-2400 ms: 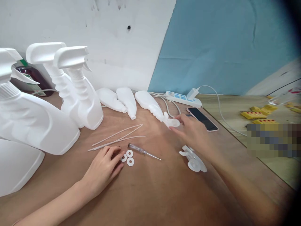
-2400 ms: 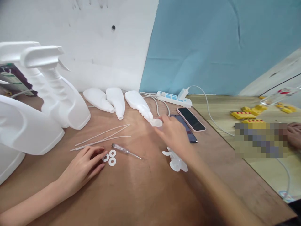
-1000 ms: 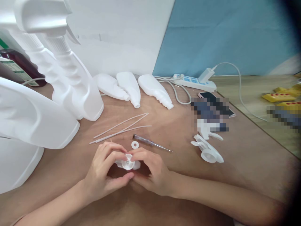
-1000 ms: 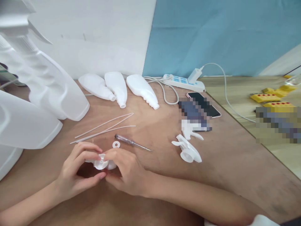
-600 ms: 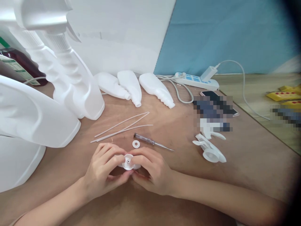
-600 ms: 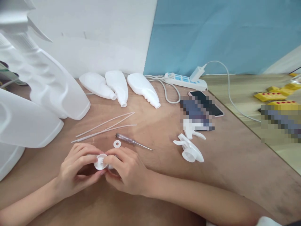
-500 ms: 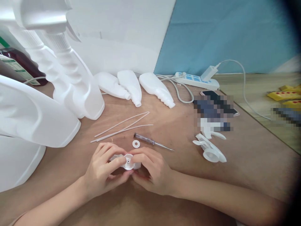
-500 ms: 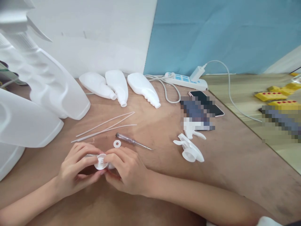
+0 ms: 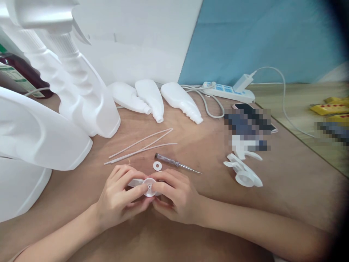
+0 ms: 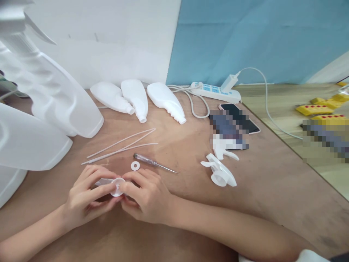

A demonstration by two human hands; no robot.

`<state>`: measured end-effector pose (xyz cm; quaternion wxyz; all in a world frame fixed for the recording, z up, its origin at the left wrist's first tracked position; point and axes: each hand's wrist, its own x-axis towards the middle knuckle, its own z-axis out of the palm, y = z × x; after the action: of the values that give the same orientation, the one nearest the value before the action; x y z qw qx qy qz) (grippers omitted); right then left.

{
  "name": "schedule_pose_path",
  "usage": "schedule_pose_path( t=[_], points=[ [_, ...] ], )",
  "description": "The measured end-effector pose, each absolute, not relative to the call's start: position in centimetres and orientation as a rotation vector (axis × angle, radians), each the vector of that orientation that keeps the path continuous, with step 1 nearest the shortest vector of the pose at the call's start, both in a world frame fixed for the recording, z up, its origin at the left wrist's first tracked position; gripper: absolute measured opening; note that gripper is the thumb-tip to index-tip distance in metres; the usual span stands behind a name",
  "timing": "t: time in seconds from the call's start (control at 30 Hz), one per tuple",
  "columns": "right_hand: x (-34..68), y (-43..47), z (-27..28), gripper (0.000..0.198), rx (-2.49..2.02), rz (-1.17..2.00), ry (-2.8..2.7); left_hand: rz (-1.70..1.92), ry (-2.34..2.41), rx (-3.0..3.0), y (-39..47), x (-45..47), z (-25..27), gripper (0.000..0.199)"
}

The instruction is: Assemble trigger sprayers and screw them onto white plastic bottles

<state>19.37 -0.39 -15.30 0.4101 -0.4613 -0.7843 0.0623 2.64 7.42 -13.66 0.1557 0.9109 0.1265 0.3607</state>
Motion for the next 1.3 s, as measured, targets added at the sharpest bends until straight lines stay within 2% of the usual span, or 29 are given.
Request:
schedule_pose_path(
  t=[0.27,0.73,0.97,1.3],
  points=[
    [19.6,-0.2,-15.4,0.019,-1.152,0.111,-2.000,1.040,0.380,2.607,7.4,2.5,-13.7,0.015],
    [20.3,0.3,-15.7,0.024,-1.152,0.058,-2.081,1.005,0.391,2.578,7.6,2.3,-14.2,0.009],
    [20.3,0.5,-15.2,0.016,-1.133,-0.011,-2.127,1.038,0.375,2.577,7.5,2.4,-14.0,0.013],
    [20.4,0.8,-15.3,0.016,-1.082,0.039,-2.155,1.035,0.384,2.615,7.6,2.6,-14.0,0.011]
  ],
)
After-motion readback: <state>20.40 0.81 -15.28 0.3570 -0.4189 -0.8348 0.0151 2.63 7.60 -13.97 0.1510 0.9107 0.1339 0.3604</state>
